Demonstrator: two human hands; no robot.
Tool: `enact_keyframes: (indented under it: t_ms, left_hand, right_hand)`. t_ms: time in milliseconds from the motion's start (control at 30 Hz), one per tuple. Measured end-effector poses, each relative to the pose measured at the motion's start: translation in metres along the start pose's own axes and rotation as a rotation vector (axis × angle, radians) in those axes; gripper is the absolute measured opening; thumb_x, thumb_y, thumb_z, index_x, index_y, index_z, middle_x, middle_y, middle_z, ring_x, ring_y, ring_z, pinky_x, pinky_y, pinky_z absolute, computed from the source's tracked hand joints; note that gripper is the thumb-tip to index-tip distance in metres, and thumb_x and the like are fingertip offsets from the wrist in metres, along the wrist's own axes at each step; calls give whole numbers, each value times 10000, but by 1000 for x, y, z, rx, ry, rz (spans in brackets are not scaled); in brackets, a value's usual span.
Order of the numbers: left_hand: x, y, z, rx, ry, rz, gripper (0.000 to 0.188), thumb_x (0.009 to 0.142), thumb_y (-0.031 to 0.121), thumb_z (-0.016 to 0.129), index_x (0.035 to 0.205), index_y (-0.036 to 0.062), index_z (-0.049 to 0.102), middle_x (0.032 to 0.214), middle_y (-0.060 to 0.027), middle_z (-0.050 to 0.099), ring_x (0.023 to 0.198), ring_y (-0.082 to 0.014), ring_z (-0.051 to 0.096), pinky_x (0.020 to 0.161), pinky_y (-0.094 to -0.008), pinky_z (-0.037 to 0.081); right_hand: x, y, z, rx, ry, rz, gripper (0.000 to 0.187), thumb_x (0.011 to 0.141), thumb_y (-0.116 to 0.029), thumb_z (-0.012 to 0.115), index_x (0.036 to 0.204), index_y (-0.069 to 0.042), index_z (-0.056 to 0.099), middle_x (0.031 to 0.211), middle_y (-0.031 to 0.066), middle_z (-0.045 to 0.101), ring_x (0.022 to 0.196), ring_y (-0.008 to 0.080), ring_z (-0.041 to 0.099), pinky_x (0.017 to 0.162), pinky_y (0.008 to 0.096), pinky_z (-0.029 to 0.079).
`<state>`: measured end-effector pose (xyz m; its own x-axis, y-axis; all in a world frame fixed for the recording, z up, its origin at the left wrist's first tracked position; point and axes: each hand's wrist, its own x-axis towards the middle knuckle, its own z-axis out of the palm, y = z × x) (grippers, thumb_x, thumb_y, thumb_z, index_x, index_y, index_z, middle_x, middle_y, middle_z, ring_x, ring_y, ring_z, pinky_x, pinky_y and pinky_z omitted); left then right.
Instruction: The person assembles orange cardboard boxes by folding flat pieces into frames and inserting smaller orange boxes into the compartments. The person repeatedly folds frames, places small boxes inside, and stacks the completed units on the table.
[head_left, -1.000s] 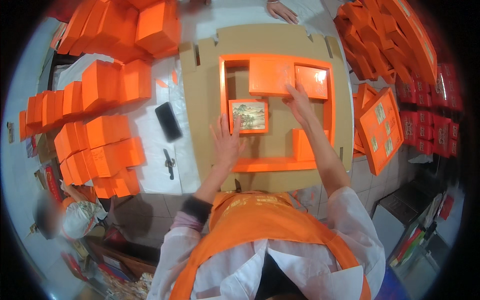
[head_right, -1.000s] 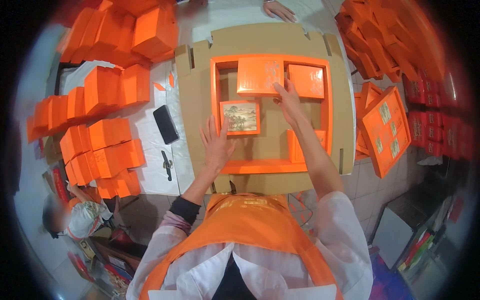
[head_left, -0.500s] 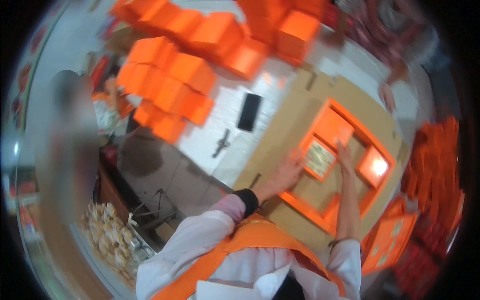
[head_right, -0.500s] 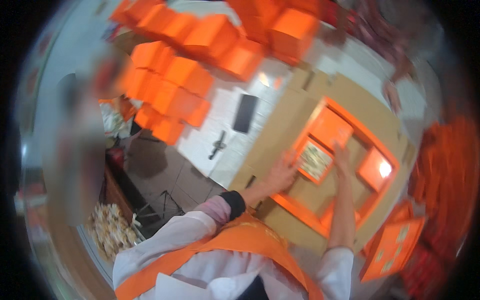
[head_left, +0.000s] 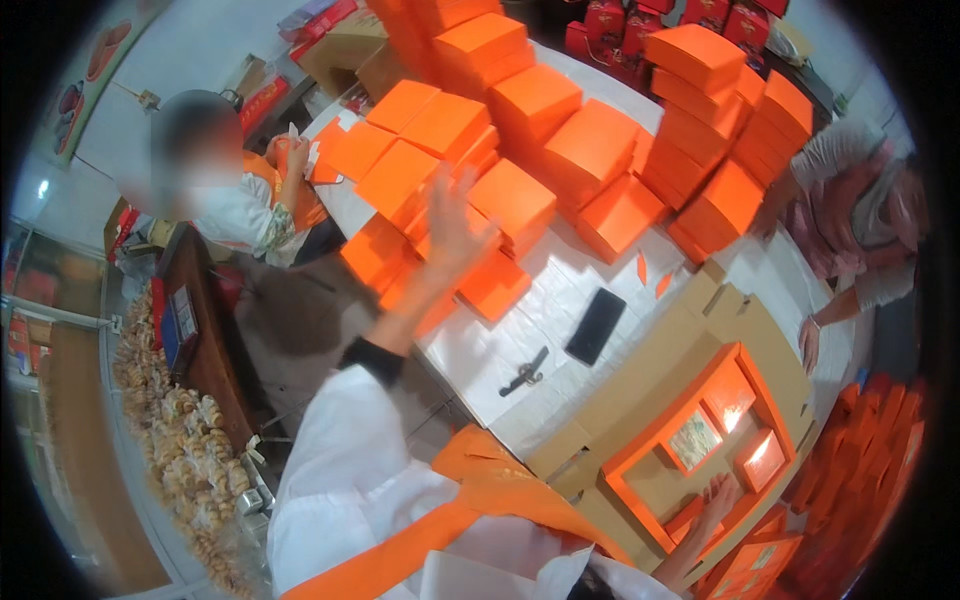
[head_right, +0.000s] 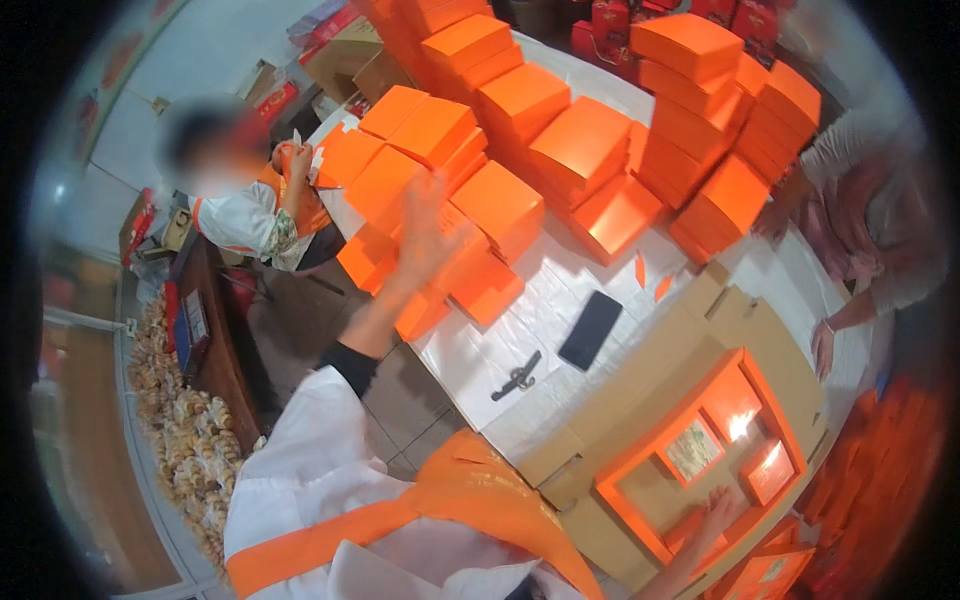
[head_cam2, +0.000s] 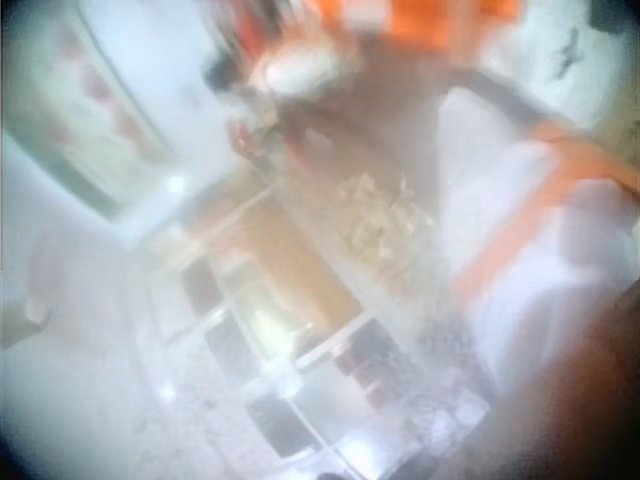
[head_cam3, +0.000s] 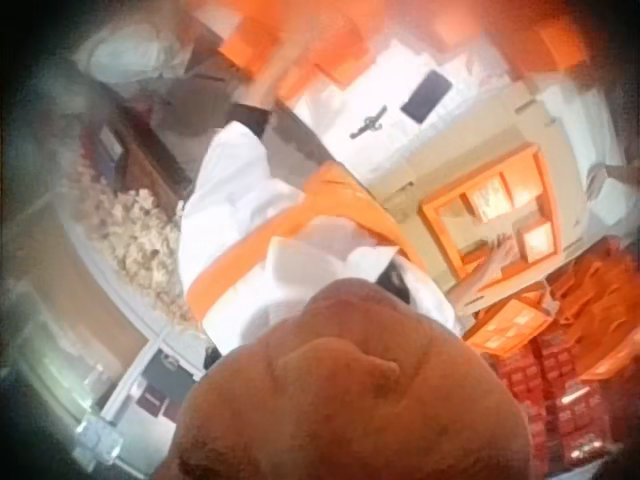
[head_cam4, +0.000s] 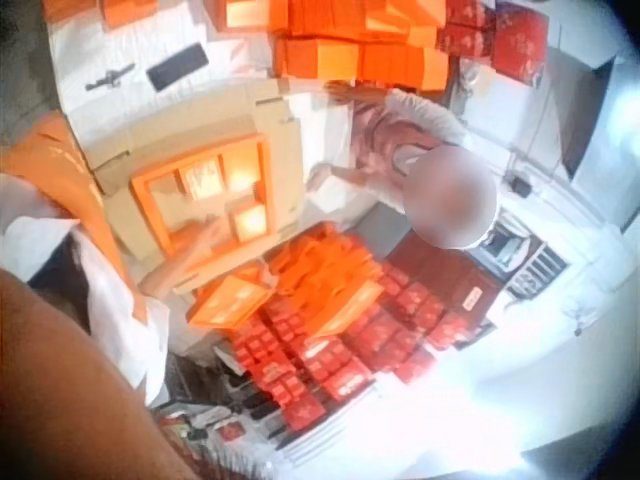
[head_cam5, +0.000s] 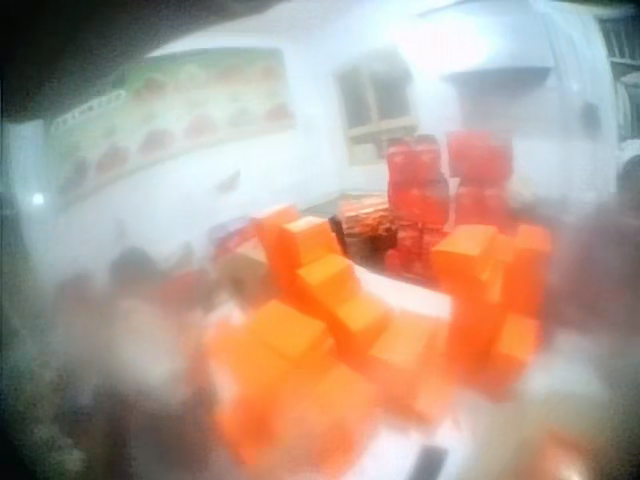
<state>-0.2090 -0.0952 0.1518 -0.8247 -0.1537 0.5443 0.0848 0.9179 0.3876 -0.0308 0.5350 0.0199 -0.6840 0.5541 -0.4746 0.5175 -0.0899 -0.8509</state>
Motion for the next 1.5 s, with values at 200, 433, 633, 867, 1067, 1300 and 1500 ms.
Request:
enact_keyframes:
  t_ms: [200, 433, 633, 867, 1067, 1300, 1500]
  left_hand:
    - [23, -120, -58, 411, -430, -529, 988, 655, 557, 665, 1374, 50, 214, 1411, -278, 111, 1315, -410, 103, 1018, -539, 179]
    - [-1, -129, -61, 295, -259, -440, 952, 652, 472, 698, 1357, 36, 230, 1320, -280, 264, 1261, -402, 211, 967, -510, 278]
    - [0, -118, -93, -552, -105, -678, 763, 711, 393, 658, 1315, 49, 345, 1248, -185, 373, 1134, -327, 385, 946, -413, 344]
    - [-37, -18, -92, -2431, -406, -947, 700, 770, 574, 441, 1309, 131, 382, 1319, -101, 409, 1174, -283, 409, 945, -471, 345]
    - [-79, 84, -43, -2124, -921, -1223, 766, 764, 621, 428, 1358, 153, 306, 1369, -117, 350, 1227, -327, 365, 955, -528, 319]
    - [-162, 184, 8, -1867, -1481, -1392, 706, 812, 600, 427, 1346, 150, 322, 1378, -131, 327, 1210, -350, 376, 986, -567, 267]
    - [-228, 260, 50, -1091, -1461, -912, 628, 841, 375, 562, 1324, 51, 323, 1266, -139, 407, 1126, -253, 450, 925, -394, 385]
  right_hand:
    - [-66, -46, 190, 23, -282, 9, 305, 884, -263, 515, 1107, -54, 525, 953, 32, 561, 830, 119, 539, 676, 232, 440]
    - [-144, -135, 423, -55, -795, -260, 288, 919, -215, 479, 1106, -2, 526, 980, 77, 586, 867, 135, 565, 775, 259, 445]
    - [-192, -148, 458, 34, -989, -263, 266, 918, -192, 475, 1097, -4, 534, 998, 80, 594, 877, 126, 566, 791, 263, 440]
    - [-218, -145, 423, 263, -1078, -54, 442, 913, -278, 475, 1255, -9, 399, 1212, 112, 488, 1088, 189, 492, 891, 314, 413]
    - [-223, -151, 327, 376, -1006, -63, 665, 839, -254, 587, 1368, -54, 237, 1332, 87, 377, 1223, 191, 365, 1019, 350, 294]
    - [-218, -48, 159, 651, -480, 208, 546, 824, -210, 611, 1283, -85, 343, 1237, 60, 447, 1105, 166, 468, 916, 347, 402]
    - [-186, 52, 68, 901, 35, 408, 418, 829, -242, 609, 1143, -52, 410, 1115, 85, 514, 929, 176, 560, 735, 336, 491]
